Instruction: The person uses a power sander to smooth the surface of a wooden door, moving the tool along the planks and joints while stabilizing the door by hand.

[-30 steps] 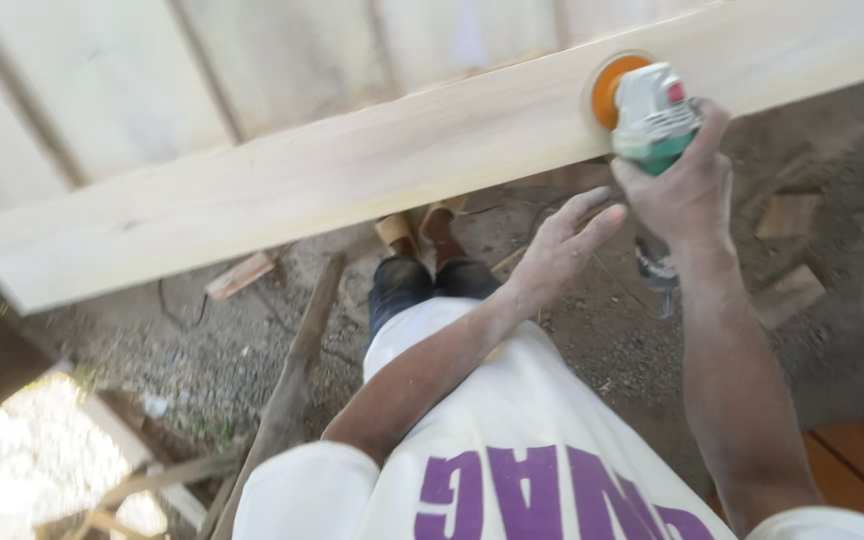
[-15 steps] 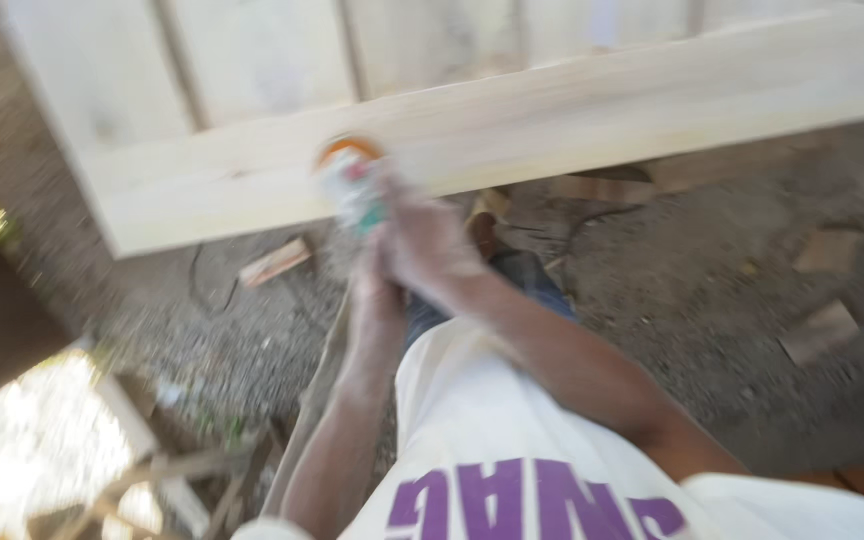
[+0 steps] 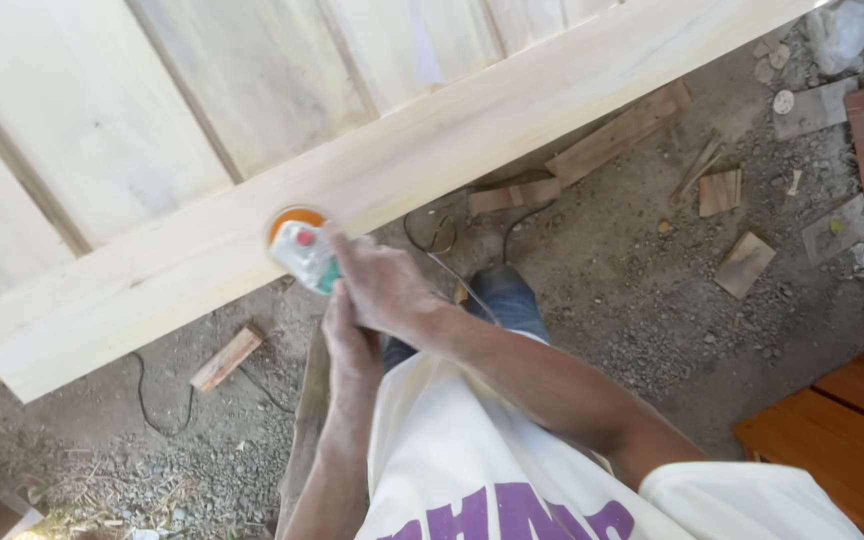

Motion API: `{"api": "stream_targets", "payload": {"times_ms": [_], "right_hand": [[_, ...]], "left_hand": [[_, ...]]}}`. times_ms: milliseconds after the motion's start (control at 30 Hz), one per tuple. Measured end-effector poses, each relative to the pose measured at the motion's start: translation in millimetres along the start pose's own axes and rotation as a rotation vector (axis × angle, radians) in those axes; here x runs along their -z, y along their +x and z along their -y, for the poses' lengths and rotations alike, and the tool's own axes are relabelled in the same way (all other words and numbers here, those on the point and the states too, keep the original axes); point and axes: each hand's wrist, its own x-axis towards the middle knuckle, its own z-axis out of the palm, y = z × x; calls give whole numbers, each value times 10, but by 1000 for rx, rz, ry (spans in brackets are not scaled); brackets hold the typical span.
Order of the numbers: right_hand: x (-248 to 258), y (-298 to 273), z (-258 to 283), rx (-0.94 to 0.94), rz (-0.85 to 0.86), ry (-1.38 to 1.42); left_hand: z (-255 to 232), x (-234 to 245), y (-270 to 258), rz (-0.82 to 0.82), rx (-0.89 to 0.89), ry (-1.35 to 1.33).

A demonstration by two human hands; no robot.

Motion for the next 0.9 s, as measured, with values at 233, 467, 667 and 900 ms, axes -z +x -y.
{"api": "stream_targets", "payload": {"times_ms": [233,467,667,900], "right_hand": [[651,-284,-1410,-210,-181,4],[1630,-674,-3193,-293,-355,13],[2584,-979,-4728,-350,-448,70],[3478,-1226,-6295,-578,-613,202]], "left_hand": [[672,-1093,470,206,166,139],[799,-1601,780,52,-578,1276],[548,-1628,1558,-281,-761,1761],[771,-2294,1881,-383,-236,1879]]}}
